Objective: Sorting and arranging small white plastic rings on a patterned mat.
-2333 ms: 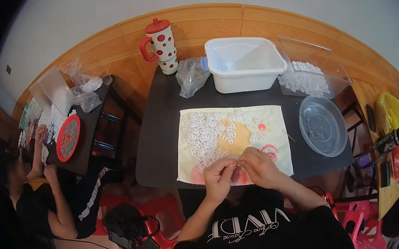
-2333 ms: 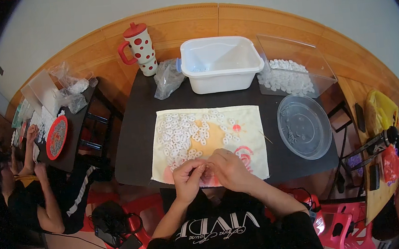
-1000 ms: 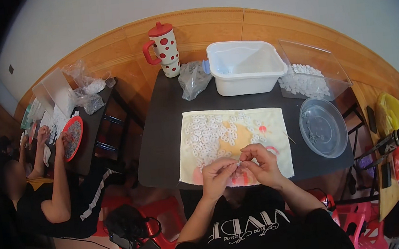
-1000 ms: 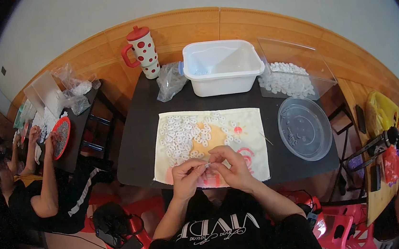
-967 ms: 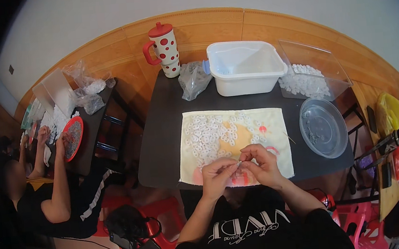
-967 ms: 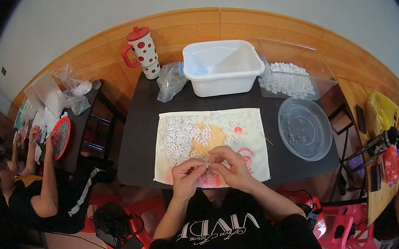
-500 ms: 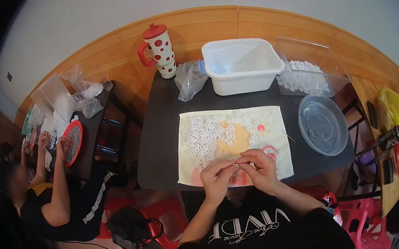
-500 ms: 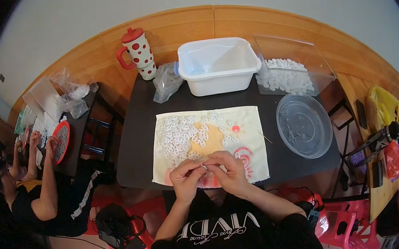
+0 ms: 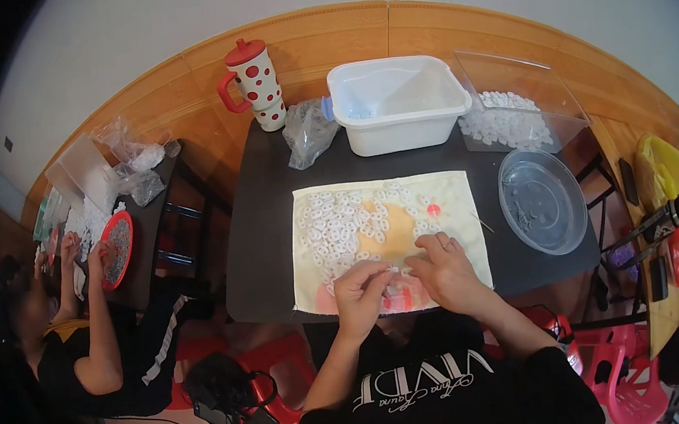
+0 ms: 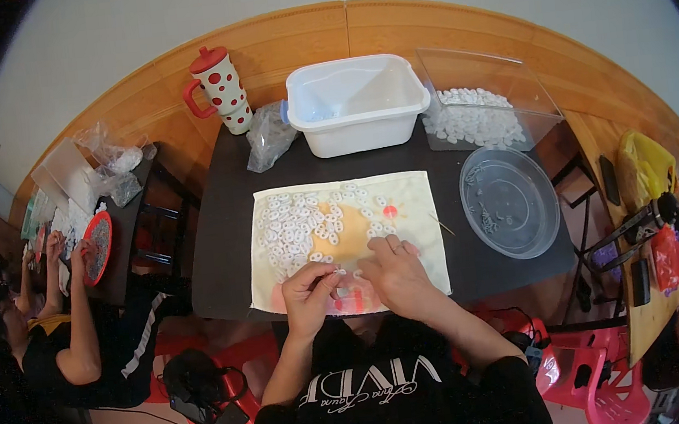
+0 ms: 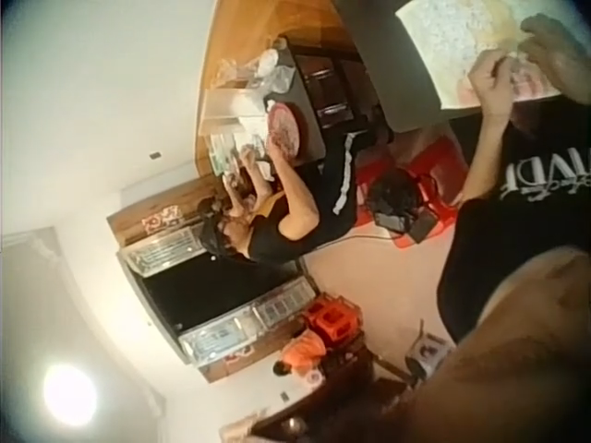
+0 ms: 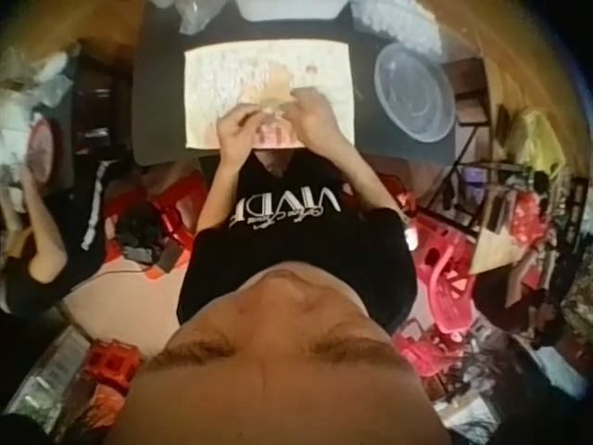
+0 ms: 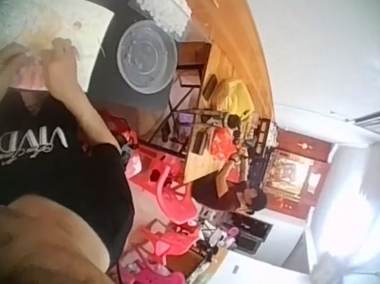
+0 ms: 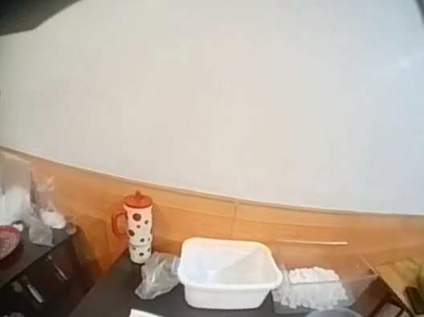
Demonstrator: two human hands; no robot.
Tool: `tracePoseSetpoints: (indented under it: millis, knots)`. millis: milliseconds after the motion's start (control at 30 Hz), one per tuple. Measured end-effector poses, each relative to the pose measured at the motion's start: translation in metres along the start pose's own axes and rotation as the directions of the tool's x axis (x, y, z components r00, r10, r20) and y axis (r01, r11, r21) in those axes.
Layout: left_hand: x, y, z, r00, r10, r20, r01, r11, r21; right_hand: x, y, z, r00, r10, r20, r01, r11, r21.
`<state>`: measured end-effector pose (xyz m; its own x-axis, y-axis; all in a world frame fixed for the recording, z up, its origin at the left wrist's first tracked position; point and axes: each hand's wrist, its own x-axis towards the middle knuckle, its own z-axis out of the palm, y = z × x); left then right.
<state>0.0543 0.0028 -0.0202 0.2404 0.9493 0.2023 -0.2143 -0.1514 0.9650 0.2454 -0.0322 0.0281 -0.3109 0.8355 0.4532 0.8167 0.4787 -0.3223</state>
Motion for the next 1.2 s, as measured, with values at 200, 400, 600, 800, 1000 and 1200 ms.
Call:
tracePoseSetpoints:
  millis: [200,400,600,800,1000,1200]
  knots:
    - [0.001,-0.001,-0.003,0.999,-0.015,0.035,0.017,0.998,-0.059,-0.005,0.005,0.012,0.996,-0.081,0.037,0.08,0.996,0.032]
    - [-0.002,-0.004,-0.005,0.998,-0.024,0.064,0.03,0.995,-0.098,0.002,0.009,0.015,0.951,0.302,-0.068,-0.187,0.737,0.649]
    - [-0.004,-0.005,-0.004,0.998,-0.038,0.053,0.042,0.995,-0.086,0.021,0.003,0.019,0.963,0.263,-0.064,-0.139,0.686,0.714]
    - [-0.007,-0.008,-0.005,0.999,0.002,0.048,0.002,0.997,-0.081,0.022,0.004,0.021,0.976,0.2,-0.087,-0.093,0.741,0.665]
    - [-0.008,-0.01,-0.006,0.998,-0.005,0.063,0.009,0.998,-0.065,0.022,0.004,0.021,0.976,0.199,-0.09,-0.093,0.75,0.655]
    - [-0.007,-0.006,-0.004,0.998,-0.037,0.056,0.043,0.994,-0.098,0.022,0.004,0.02,0.982,0.167,-0.087,-0.074,0.767,0.637]
